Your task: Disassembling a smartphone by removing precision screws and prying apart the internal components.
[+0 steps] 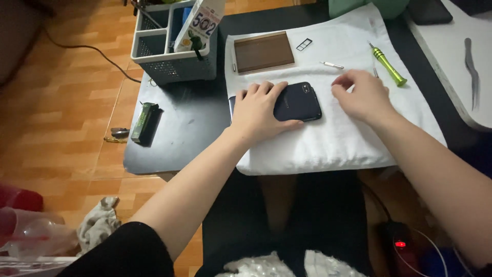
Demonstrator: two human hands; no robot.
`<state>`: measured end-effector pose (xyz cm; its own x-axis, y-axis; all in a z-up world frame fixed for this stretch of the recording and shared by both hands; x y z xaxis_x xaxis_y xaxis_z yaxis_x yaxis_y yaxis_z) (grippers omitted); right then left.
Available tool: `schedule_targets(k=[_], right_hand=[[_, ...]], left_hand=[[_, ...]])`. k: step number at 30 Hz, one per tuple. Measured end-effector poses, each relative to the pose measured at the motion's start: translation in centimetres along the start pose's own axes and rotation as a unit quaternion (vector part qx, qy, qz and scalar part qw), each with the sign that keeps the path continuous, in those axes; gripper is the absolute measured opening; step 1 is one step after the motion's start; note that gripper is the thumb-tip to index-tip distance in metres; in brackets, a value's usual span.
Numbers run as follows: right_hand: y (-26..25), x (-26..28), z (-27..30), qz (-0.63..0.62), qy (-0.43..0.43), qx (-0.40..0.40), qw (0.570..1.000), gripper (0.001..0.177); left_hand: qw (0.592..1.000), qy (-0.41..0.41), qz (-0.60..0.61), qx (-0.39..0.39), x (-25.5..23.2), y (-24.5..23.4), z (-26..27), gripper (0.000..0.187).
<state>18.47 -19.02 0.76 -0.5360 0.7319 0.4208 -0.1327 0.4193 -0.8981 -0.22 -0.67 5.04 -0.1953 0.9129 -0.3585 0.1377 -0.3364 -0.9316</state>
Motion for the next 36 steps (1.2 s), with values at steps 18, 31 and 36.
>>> schedule_targets(k=[18, 31, 36], right_hand=[[2.6, 5.8, -1.2, -0.16, 0.146, 0.101, 0.971, 0.057], [4.4, 5.6, -1.2, -0.36, 0.098, 0.016, 0.928, 0.041], [2.1, 6.8, -0.3, -0.429, 0.012, -0.067, 0.901, 0.032]], left_hand=[[0.997, 0.045, -0.017, -0.066, 0.4, 2.1, 0.3, 0.099], [0.986, 0.083, 0.032, -0.139, 0.3, 0.0, 2.2, 0.101], [0.94, -0.113, 0.226, -0.229, 8.4, -1.3, 2.7, 0.067]])
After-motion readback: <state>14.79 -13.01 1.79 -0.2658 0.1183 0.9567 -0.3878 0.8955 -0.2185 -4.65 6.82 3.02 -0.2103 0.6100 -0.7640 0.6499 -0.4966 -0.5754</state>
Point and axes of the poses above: each hand's wrist, its own z-axis away from the middle knuckle, its own y-axis out of the palm, x = y × z, the point moved 1 cm from there along -z, towards the middle knuckle, and after that the axes turned 6 degrees about z, right-handed, at the moved point
